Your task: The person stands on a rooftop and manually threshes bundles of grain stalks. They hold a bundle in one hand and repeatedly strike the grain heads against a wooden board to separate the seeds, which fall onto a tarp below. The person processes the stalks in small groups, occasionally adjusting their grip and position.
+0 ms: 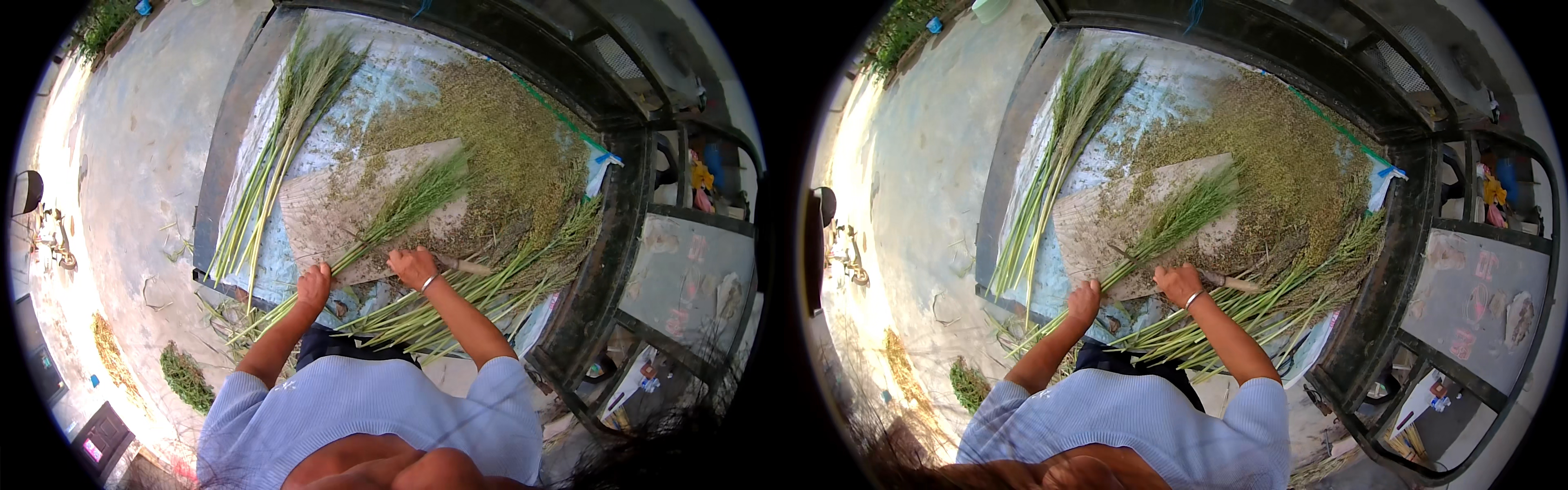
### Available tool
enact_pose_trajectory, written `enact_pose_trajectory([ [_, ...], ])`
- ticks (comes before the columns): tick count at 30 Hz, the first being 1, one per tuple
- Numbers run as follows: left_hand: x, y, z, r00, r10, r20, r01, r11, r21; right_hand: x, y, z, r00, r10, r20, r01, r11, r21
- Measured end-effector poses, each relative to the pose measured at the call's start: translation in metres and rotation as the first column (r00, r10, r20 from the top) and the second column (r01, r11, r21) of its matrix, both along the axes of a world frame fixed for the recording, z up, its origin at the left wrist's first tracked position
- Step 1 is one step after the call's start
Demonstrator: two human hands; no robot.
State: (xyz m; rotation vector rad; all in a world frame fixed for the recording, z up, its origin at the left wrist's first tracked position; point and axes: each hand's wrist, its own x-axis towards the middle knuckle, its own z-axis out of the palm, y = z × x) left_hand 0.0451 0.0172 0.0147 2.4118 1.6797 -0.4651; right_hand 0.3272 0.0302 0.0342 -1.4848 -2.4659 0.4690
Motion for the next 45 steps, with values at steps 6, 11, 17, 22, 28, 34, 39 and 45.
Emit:
enact_pose_trajectory([
  [6,-0.010,0.006,-0.010,0.993,-0.114,-0.024,0.114,0.993,-0.011,0.124,0.031,0.005,0.694,-0.638,0.333,0.678,0.735,-0.006],
  [11,-0.008,0.013,-0.002,0.993,-0.116,-0.036,0.114,0.992,-0.056,0.067,0.019,0.035,0.772,-0.612,0.171,0.610,0.789,0.074],
  [17,-0.022,0.030,0.018,0.987,-0.157,-0.012,0.157,0.987,-0.012,0.013,0.002,-0.004,0.929,-0.359,0.087,0.369,0.903,-0.221],
  [22,-0.029,0.028,0.017,0.987,-0.147,0.065,0.141,0.986,0.086,0.152,0.007,0.008,0.626,-0.664,0.410,0.722,0.692,0.017],
  [28,-0.017,0.019,0.063,0.947,-0.058,0.316,0.009,0.988,0.156,0.138,-0.043,0.073,0.569,-0.821,-0.044,0.821,0.564,0.089],
  [34,0.002,-0.012,0.029,0.881,0.370,0.295,-0.271,0.906,-0.325,0.067,-0.108,0.118,0.475,-0.821,-0.316,0.862,0.507,-0.024],
  [39,0.022,0.009,0.063,0.841,0.296,0.453,-0.222,0.952,-0.210,0.055,-0.165,0.152,0.397,-0.884,-0.246,0.882,0.442,-0.167],
  [45,0.024,0.014,0.051,0.680,0.374,0.631,-0.188,0.920,-0.343,0.040,-0.193,0.150,0.484,-0.850,-0.207,0.840,0.518,-0.161],
])
